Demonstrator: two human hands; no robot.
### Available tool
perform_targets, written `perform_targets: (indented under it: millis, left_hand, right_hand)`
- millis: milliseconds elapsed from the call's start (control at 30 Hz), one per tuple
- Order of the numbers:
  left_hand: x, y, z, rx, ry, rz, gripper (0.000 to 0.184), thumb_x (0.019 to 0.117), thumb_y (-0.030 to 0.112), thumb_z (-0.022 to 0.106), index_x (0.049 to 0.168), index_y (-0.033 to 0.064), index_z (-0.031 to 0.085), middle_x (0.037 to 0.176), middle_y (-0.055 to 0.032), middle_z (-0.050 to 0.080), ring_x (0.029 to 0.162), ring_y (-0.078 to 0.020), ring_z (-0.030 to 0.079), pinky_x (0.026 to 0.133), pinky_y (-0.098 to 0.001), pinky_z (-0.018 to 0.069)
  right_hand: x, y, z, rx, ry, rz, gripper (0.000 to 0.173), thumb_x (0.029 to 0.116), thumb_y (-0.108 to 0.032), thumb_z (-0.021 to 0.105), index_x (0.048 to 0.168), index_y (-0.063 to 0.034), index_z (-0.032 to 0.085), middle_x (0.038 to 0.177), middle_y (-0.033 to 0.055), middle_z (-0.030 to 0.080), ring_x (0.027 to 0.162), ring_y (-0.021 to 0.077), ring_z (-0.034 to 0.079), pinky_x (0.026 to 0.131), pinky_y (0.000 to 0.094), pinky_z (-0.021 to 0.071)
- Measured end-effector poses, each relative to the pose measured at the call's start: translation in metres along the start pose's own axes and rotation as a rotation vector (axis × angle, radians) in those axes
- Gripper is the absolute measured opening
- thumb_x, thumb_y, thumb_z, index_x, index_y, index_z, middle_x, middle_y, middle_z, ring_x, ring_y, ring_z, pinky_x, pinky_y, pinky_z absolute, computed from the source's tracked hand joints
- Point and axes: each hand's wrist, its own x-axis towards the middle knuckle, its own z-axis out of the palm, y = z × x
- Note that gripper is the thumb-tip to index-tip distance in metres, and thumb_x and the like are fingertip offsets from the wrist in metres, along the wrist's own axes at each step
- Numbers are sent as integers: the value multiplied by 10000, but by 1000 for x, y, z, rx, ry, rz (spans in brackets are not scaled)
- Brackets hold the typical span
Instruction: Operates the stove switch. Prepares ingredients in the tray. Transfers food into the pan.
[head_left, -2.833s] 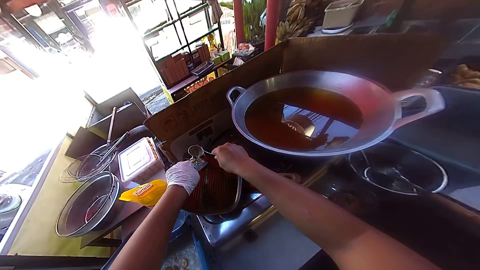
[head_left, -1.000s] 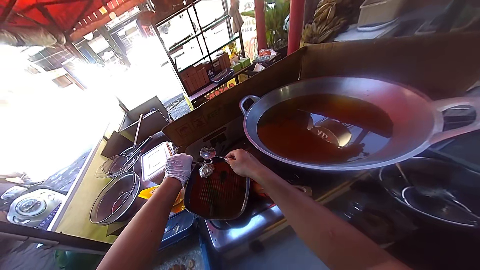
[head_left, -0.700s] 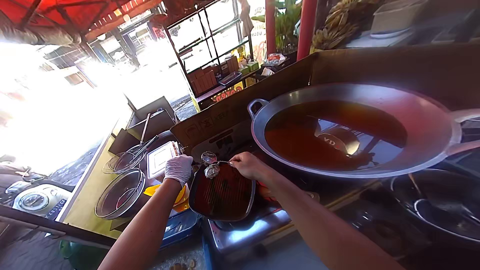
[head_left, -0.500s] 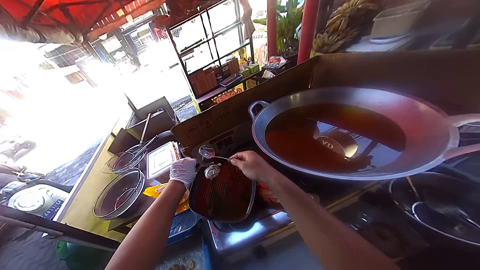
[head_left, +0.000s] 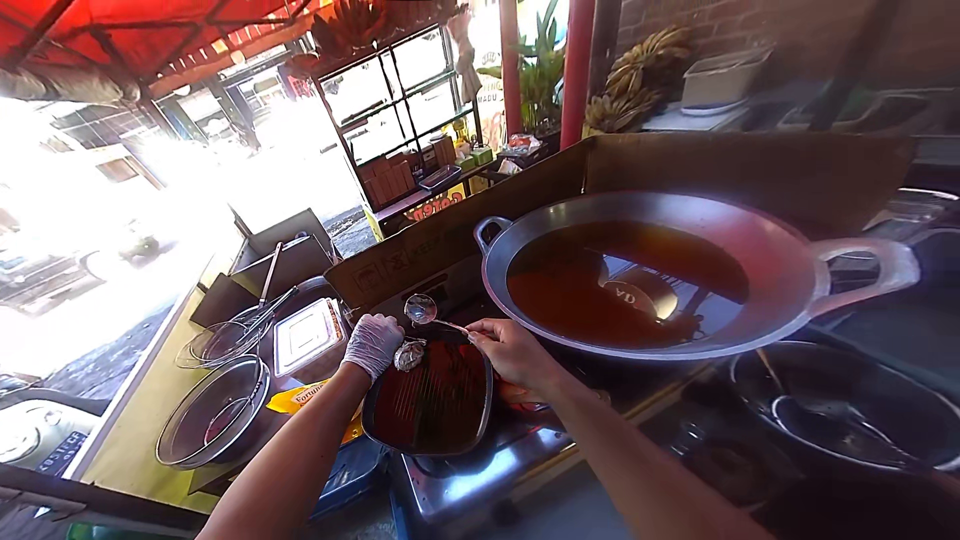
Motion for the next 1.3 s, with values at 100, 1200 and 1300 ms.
perform_targets:
  millis: [100, 1200, 1300]
  left_hand:
    - [4, -6, 1, 41, -21, 84, 200, 947, 8, 588, 1025, 116, 737, 1001, -114, 709, 963, -318, 677, 790, -497, 526]
    - [-64, -71, 30, -639, -508, -320, 275, 938, 377, 691, 1203, 333, 749, 1145, -4, 748, 1089, -218, 690, 968, -562, 521]
    - [-66, -71, 46, -628, -474, -345, 278, 926, 362, 689, 1199, 356, 746, 1160, 9, 747, 1114, -228, 688, 975, -588, 520]
  right_hand:
    - [-2, 1, -1, 7, 22, 2, 253, 1089, -298, 515, 1150, -181, 731, 858, 33, 717, 717, 157, 673, 666, 415, 565]
    - [-1, 20, -8, 28, 29, 17, 277, 1085, -343, 518, 1193, -190, 722, 943, 1, 744, 827, 122, 697, 772, 396, 580]
    - [0, 17, -5, 28, 9, 8, 281, 1089, -325, 512, 1198, -168, 717, 943, 11, 738, 828, 127, 690, 776, 391, 575]
